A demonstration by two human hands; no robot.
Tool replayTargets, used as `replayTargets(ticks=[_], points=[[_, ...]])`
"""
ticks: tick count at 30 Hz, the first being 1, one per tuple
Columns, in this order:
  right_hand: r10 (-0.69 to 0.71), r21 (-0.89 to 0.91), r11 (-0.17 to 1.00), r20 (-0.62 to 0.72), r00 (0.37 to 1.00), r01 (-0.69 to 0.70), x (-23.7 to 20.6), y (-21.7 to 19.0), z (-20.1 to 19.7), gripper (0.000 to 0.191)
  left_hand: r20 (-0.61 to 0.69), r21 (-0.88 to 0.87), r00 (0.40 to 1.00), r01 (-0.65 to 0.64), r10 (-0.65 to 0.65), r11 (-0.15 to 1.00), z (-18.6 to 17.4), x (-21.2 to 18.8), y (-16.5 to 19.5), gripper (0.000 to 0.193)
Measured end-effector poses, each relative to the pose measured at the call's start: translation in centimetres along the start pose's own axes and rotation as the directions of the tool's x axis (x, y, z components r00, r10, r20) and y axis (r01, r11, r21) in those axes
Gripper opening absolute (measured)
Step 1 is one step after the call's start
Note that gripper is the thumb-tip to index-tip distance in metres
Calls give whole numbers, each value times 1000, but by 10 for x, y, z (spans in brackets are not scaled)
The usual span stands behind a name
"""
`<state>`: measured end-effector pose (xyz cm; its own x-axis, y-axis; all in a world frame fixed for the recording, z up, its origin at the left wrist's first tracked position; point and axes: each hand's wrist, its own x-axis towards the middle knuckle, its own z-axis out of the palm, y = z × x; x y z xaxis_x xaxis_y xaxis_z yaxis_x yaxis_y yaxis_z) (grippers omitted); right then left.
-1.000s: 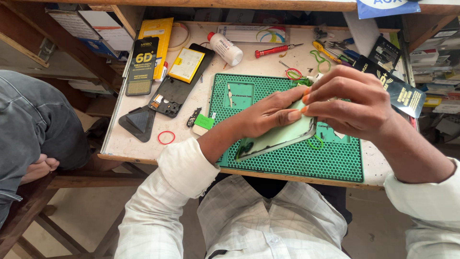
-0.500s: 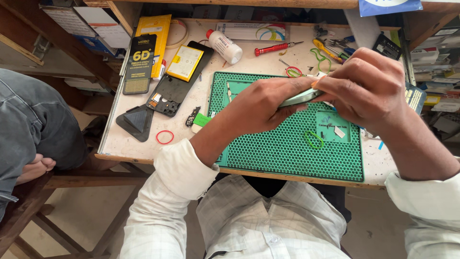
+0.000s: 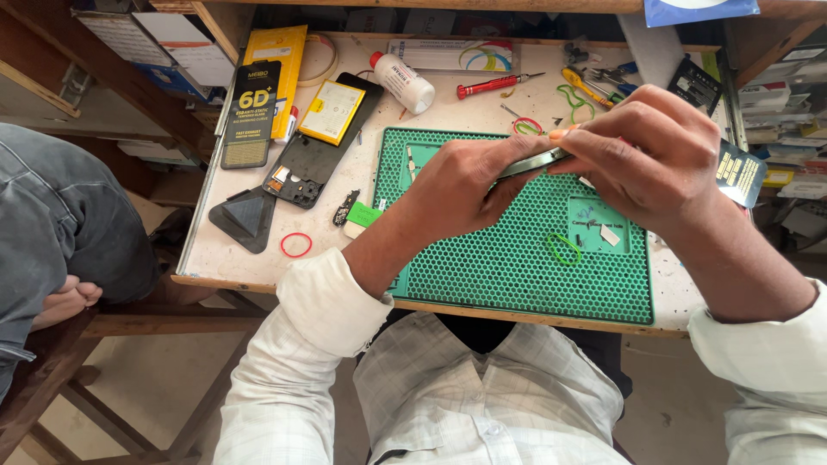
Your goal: The person applies adhesive to the edges of a smartphone back cover, then attaches the cover to the phone body. They secure the assembly with rubber bands and inspect the fit.
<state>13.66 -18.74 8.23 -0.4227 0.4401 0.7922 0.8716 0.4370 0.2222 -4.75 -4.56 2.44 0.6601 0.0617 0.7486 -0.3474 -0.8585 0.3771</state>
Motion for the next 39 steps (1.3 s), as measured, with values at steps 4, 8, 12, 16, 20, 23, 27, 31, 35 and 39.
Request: replayTargets(ticks=[4,8,12,16,20,23,27,31,35,39], points=[[-12,80,997,-21,1000,13,-9,9,5,33,8,-34,999,45,-45,998,0,-1,-2,34],[199,191,962,-9,980,-194,-28,24,4,19,-112,-98,985,121,-132,988,-3,0,-9,25],[441,109,872,253,861,-478,-38,41,5,15,-216,-213,905,323,-367,922,-13,2,-20,25],[297,60,887,686,664,-458,-31,37,16,11,-293,-235,875,324,-384,917,-18,0,-25,25],[280,-29,840,879,386,-542,-18,16,17,21,-297,-288,885,276,-359,917,-15,-1,-27,29],[260,-129,785,956,134,-605,-10,1,19,28,-255,-339,893,276,-370,899,-12,-1,-28,32],[198,-90,795,973,116,-600,-6,-6,29,18,-210,-365,902,287,-378,886,-11,-2,-27,36],[111,-37,841,988,105,-540,-9,-3,33,9,-205,-326,907,291,-367,900,-11,-2,-27,35],[96,43,796,976,196,-604,-14,0,31,12,-139,-368,900,339,-412,866,-11,-3,-27,35],[303,30,803,840,451,-595,-20,14,19,10,-49,-443,922,325,-385,836,-12,-5,-23,39]])
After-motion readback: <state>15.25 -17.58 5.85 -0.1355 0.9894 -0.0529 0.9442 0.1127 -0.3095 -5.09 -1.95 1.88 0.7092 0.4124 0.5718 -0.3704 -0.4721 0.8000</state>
